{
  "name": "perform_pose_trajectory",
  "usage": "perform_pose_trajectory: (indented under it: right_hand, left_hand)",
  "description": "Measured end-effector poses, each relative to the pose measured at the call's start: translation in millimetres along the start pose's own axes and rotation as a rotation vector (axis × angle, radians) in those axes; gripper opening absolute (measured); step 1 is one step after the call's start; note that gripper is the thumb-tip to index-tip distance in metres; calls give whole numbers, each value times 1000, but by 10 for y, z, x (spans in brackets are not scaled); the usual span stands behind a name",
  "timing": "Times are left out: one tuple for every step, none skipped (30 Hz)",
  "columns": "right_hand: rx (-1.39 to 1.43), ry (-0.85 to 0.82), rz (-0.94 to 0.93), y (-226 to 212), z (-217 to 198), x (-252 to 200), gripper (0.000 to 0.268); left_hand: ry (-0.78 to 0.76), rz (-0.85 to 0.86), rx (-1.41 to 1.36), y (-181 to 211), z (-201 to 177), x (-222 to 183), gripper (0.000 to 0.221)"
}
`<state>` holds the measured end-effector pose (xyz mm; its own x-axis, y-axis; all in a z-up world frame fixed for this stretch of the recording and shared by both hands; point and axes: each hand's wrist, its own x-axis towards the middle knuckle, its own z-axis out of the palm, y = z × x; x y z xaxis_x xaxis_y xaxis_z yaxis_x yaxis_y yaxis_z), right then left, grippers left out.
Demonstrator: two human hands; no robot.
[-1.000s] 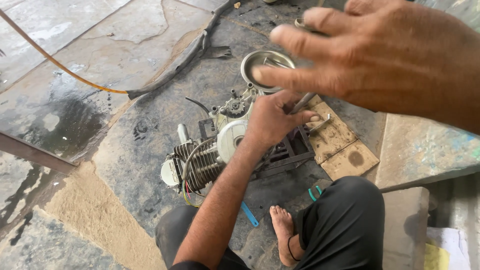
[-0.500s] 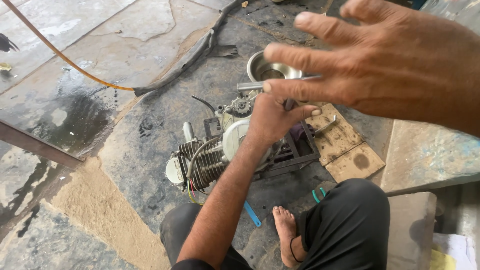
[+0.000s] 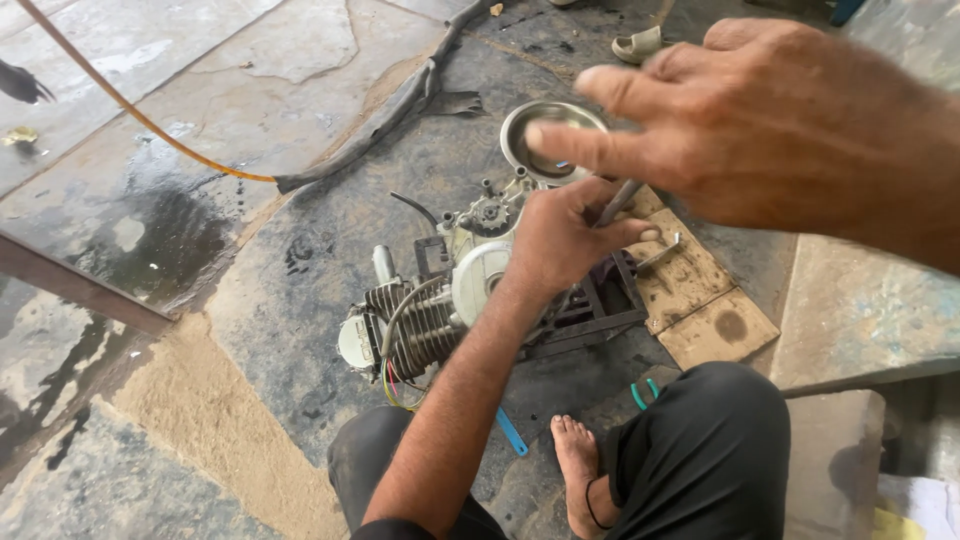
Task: Repairing a motorcycle engine using various tools.
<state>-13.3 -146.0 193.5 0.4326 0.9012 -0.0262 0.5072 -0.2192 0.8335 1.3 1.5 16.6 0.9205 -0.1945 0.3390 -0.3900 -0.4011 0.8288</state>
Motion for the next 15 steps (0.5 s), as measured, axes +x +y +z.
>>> perform_pose_trajectory:
  right_hand:
    - [-137, 164, -56, 18, -58, 21, 63]
    - [-275, 329, -109, 37, -115, 39, 62]
    - [-276, 337, -110, 41, -91, 40, 62]
    - [-239, 313, -136, 38, -67, 32, 61]
    - [-202, 290, -161, 34, -44, 24, 60]
    - [-203, 295, -161, 49, -83, 33, 60]
    - [-342, 94, -139, 63, -125, 42, 53]
    - [-478, -107, -113, 71, -167, 50, 48]
    - [-478, -100, -111, 65, -274, 102, 48]
    - [-326, -377, -56, 70, -384, 167, 35]
    - [-167, -649, 5, 72, -498, 230, 34]
    - [-170, -637, 3, 51, -420, 199, 34]
    - [-199, -573, -7, 31, -340, 169, 35]
    - [-225, -514, -11, 12, -255, 137, 36]
    - [-225, -505, -10, 16, -127, 104, 36]
  left_hand:
    - [21, 41, 10, -31, 16, 1, 40]
    - [41, 83, 21, -62, 30, 6, 41]
    - [46, 82, 26, -57, 21, 10, 41]
    - [54, 96, 15, -50, 22, 5, 42]
    - [61, 110, 4, -43, 23, 0, 44]
    - [64, 109, 8, -58, 25, 8, 44]
    - [62, 84, -8, -72, 27, 14, 44]
    - [60, 60, -21, -88, 20, 14, 44]
    - [63, 59, -14, -80, 19, 3, 44]
    - [62, 56, -23, -74, 8, 4, 44]
    - [62, 54, -33, -68, -6, 3, 43]
    - [73, 51, -26, -62, -5, -6, 43]
    - [74, 57, -33, -56, -4, -14, 43]
    - [69, 64, -40, -53, -3, -15, 43]
    - [75, 64, -33, -78, 14, -8, 43]
